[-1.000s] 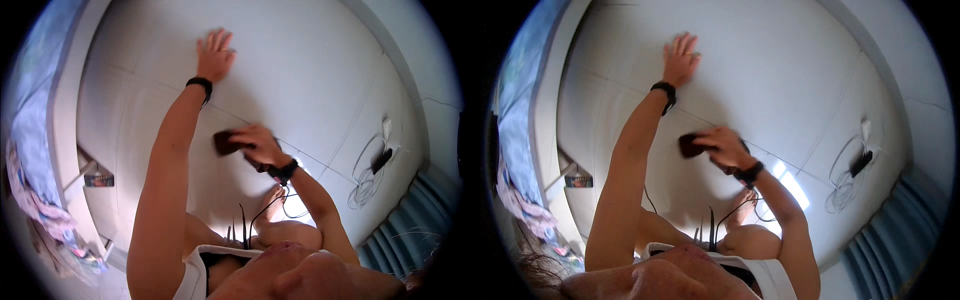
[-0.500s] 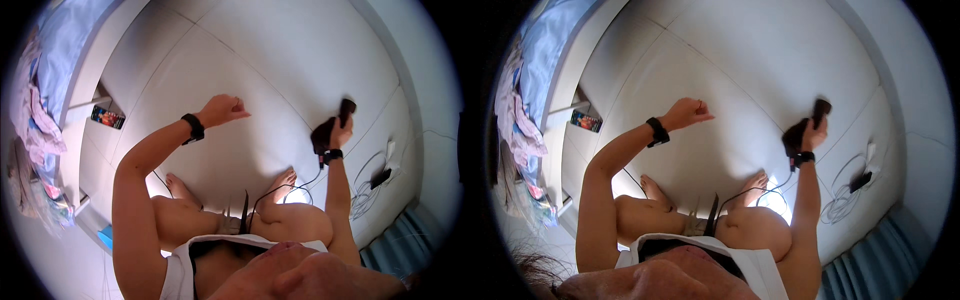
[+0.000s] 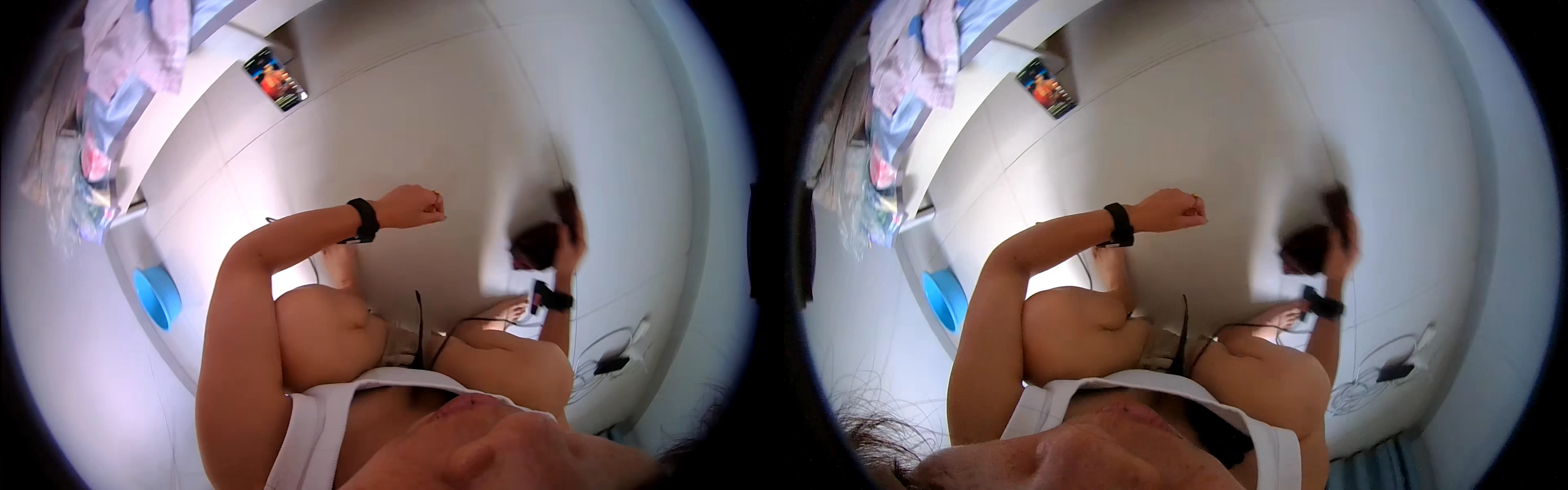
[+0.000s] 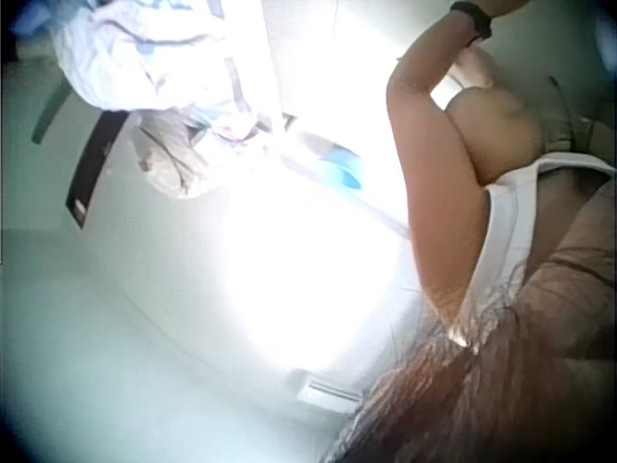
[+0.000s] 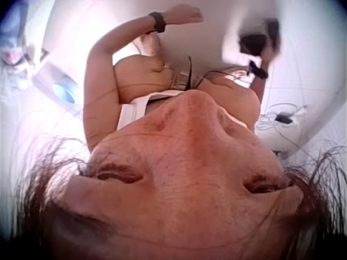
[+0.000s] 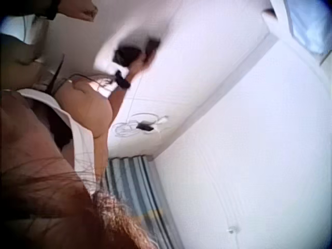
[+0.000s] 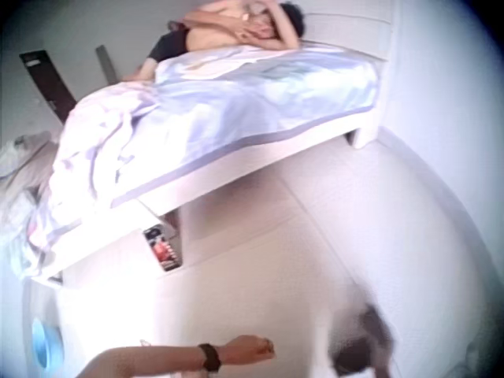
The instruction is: The person wipes the floor by hand with a cloth, moving a power strip and a cable to reach the surface underneath.
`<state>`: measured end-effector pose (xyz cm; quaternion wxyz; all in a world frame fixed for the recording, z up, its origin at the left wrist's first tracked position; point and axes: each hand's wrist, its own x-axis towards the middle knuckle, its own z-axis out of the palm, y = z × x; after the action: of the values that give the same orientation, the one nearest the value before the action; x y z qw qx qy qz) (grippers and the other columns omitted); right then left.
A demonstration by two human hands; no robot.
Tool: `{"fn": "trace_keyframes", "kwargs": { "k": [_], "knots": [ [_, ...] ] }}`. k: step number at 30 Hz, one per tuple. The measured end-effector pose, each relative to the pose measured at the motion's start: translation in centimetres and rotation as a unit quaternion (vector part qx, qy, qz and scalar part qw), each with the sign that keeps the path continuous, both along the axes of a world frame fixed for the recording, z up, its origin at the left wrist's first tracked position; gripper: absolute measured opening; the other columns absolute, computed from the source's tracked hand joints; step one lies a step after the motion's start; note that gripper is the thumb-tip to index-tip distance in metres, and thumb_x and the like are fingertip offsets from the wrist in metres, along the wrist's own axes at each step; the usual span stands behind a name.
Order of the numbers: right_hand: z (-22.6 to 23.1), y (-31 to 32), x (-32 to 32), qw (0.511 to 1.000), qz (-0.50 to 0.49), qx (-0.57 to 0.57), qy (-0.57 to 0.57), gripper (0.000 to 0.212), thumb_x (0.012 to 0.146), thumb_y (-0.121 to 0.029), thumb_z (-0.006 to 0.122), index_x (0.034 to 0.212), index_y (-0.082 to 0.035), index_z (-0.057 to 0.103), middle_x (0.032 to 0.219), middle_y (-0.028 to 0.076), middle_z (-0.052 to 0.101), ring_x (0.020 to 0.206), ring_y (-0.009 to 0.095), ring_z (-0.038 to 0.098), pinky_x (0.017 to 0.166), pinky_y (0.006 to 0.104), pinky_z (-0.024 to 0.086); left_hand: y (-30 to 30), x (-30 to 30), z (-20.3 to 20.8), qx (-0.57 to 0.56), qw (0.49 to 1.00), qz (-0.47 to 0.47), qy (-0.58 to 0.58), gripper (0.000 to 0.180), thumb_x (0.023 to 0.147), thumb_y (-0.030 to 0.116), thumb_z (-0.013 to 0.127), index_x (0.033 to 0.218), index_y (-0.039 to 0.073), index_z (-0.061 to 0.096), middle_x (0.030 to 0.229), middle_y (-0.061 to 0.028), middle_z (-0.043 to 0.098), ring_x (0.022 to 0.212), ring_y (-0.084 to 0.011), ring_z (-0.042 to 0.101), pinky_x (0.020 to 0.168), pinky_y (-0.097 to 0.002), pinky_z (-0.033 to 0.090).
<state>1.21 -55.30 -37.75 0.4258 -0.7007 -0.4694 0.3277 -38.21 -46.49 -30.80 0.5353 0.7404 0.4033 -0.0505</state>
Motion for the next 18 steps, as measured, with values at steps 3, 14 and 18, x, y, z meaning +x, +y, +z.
{"fn": "trace_keyframes", "kwargs": {
  "k": [3,14,18],
  "knots": [
    [-0.3,-4.3,7.9,0.971,-0.206,-0.054,-0.108,0.045,0.09,-0.008,0.063,0.132,0.003,0.055,0.13,0.015,0.061,0.114,0.026,0.058,0.103,0.0369,0.043,-0.9,-2.5,0.3,-0.044,0.998,0.053,-0.006,0.029,0.092,0.035,0.063,0.094,0.007,0.066,0.083,-0.0065,0.07,0.078,-0.0209,0.065,0.071,-0.0353,0.05],
    [-6.7,-6.2,7.0,0.889,-0.193,-0.081,-0.407,0.062,0.087,-0.028,0.07,0.14,-0.006,0.048,0.139,0.018,0.052,0.125,0.036,0.052,0.106,0.0414,0.043,-2.1,-2.0,-1.2,-0.126,0.973,0.16,-0.109,0.026,0.089,0.03,0.067,0.094,0.004,0.066,0.087,-0.0069,0.068,0.079,-0.0166,0.064,0.074,-0.0308,0.051],
    [-2.9,1.2,-6.4,0.944,-0.039,-0.005,-0.328,0.057,0.081,-0.006,0.068,0.136,-0.005,0.051,0.138,0.017,0.053,0.125,0.037,0.05,0.105,0.0462,0.039,-1.5,-1.2,-2.2,-0.127,0.969,0.168,-0.133,0.026,0.088,0.029,0.068,0.095,0.004,0.067,0.086,-0.0073,0.068,0.079,-0.0172,0.064,0.074,-0.0306,0.051]
  ]
}}
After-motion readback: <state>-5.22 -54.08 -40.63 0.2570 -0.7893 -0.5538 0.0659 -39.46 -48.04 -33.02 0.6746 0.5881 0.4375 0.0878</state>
